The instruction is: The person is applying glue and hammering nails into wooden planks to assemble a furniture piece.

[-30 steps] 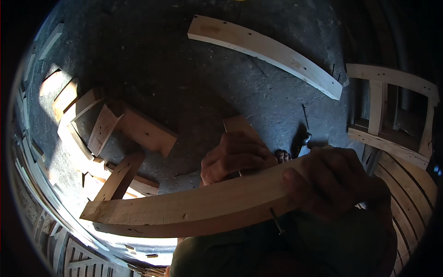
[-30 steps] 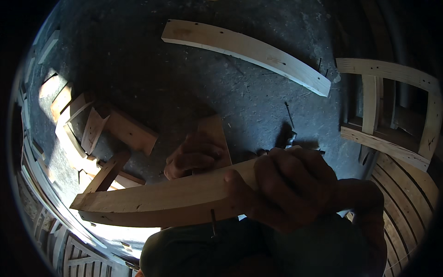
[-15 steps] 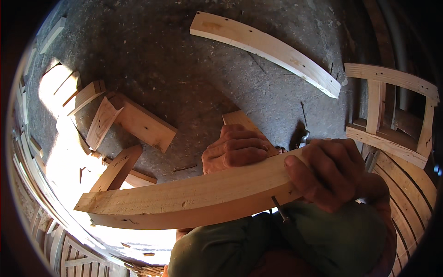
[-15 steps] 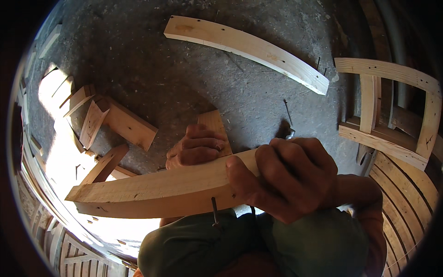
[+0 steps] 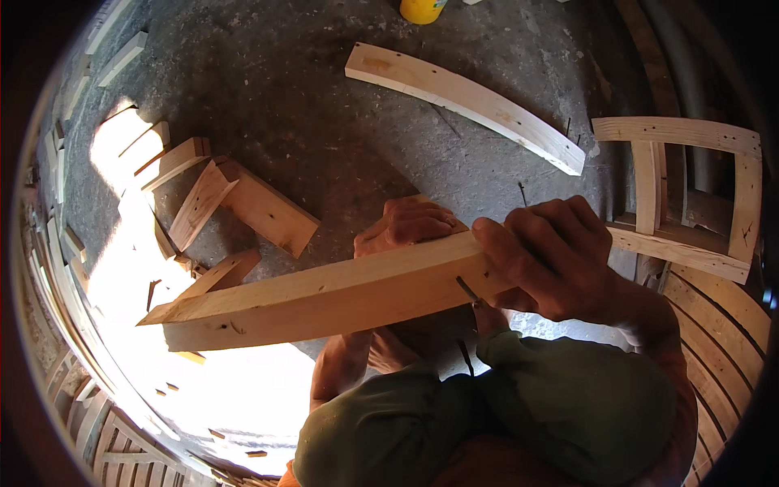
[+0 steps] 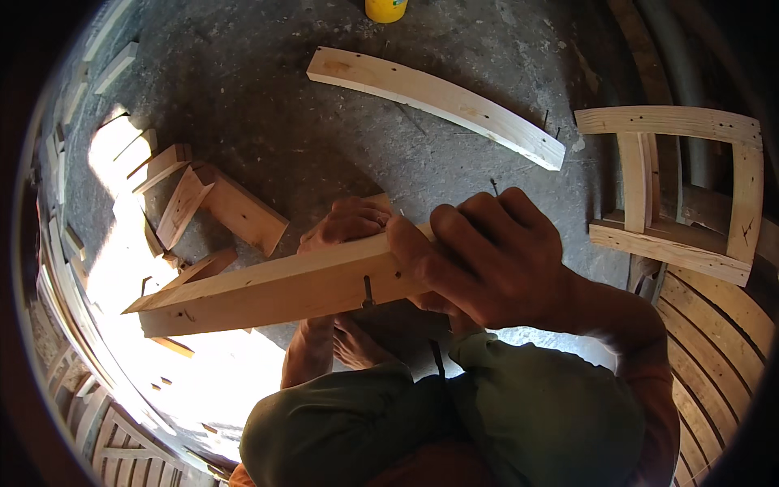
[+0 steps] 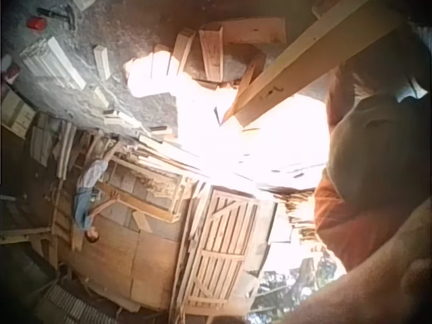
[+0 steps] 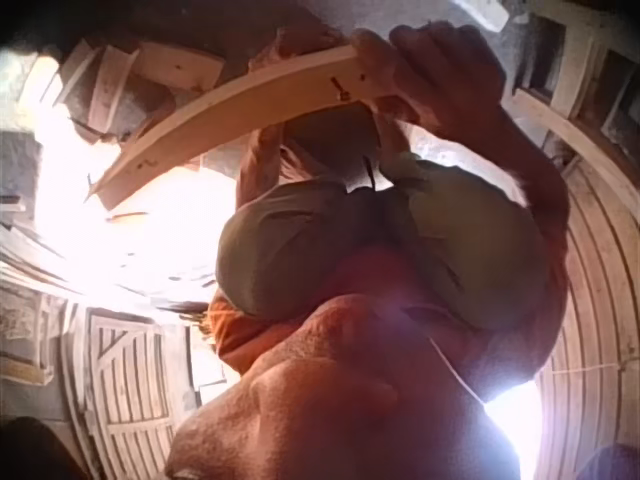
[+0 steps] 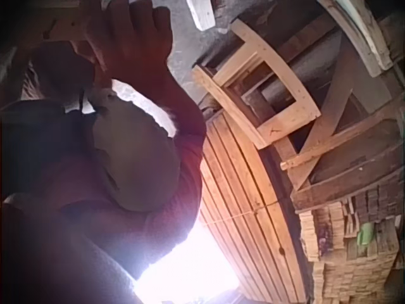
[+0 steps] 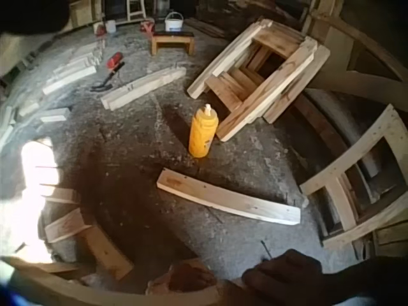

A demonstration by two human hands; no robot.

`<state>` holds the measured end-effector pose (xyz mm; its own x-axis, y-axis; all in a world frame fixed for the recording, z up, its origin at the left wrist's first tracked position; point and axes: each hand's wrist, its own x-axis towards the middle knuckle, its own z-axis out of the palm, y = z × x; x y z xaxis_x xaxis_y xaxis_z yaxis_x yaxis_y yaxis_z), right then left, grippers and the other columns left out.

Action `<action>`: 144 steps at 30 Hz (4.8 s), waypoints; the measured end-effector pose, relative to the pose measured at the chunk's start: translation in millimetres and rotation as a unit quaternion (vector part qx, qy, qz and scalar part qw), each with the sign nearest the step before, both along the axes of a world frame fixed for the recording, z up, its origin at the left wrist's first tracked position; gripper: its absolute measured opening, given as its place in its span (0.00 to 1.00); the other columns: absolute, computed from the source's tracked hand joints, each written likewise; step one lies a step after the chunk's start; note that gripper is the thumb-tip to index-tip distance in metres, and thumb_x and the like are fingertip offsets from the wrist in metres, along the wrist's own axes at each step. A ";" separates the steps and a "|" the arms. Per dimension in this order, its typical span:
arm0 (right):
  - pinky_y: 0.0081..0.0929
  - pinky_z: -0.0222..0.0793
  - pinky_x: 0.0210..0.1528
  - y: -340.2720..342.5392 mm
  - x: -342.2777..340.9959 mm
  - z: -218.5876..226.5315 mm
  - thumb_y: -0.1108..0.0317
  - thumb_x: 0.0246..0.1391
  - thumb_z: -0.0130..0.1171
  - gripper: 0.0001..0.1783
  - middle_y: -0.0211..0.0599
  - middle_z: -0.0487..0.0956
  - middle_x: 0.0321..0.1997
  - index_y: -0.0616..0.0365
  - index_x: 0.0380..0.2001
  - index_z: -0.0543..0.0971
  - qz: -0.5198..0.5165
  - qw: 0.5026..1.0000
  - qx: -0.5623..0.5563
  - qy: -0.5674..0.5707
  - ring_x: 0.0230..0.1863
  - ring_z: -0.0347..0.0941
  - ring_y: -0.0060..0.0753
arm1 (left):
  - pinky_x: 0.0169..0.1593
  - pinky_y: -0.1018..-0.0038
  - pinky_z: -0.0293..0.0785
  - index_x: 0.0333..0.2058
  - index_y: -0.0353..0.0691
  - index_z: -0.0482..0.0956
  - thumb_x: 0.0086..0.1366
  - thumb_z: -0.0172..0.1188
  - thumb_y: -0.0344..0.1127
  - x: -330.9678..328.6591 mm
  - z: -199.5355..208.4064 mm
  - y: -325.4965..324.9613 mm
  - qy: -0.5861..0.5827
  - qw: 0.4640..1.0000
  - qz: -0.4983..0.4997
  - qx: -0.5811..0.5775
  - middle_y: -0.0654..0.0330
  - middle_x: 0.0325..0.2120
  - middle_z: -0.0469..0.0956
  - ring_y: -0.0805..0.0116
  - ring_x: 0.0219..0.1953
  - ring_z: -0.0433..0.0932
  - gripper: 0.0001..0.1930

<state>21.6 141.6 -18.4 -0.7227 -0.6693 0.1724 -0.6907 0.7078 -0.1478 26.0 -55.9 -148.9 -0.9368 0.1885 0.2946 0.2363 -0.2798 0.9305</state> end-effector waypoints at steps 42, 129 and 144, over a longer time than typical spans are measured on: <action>0.40 0.72 0.49 5.2 8.2 -1.3 0.48 0.53 0.65 0.30 0.39 0.78 0.45 0.51 0.55 0.75 -0.029 0.997 -0.029 0.072 0.50 0.76 0.43 | 0.51 0.58 0.75 0.56 0.41 0.74 0.50 0.71 0.37 -16.3 150.0 -21.0 0.161 0.710 -0.073 -0.681 0.48 0.39 0.82 0.49 0.46 0.81 0.32; 0.32 0.68 0.22 54.1 125.6 66.9 0.62 0.69 0.49 0.11 0.36 0.75 0.20 0.60 0.45 0.71 -0.228 0.879 -0.354 -0.223 0.19 0.75 0.31 | 0.56 0.59 0.70 0.53 0.43 0.76 0.48 0.73 0.38 -2.5 144.1 -22.2 0.141 0.700 -0.051 -0.698 0.51 0.45 0.81 0.51 0.50 0.78 0.31; 0.48 0.71 0.25 4.5 76.6 85.5 0.67 0.65 0.56 0.11 0.55 0.79 0.24 0.61 0.46 0.70 -0.180 0.948 -0.249 -0.077 0.27 0.79 0.61 | 0.56 0.58 0.69 0.47 0.40 0.79 0.48 0.73 0.41 -2.3 141.1 -26.3 0.155 0.714 -0.054 -0.680 0.50 0.43 0.81 0.49 0.49 0.78 0.26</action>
<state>98.1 146.1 67.1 -0.9312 -0.2371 0.2770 -0.3608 0.7095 -0.6054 23.6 -82.2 -7.8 -0.8244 0.5646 -0.0403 0.5358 0.8014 0.2659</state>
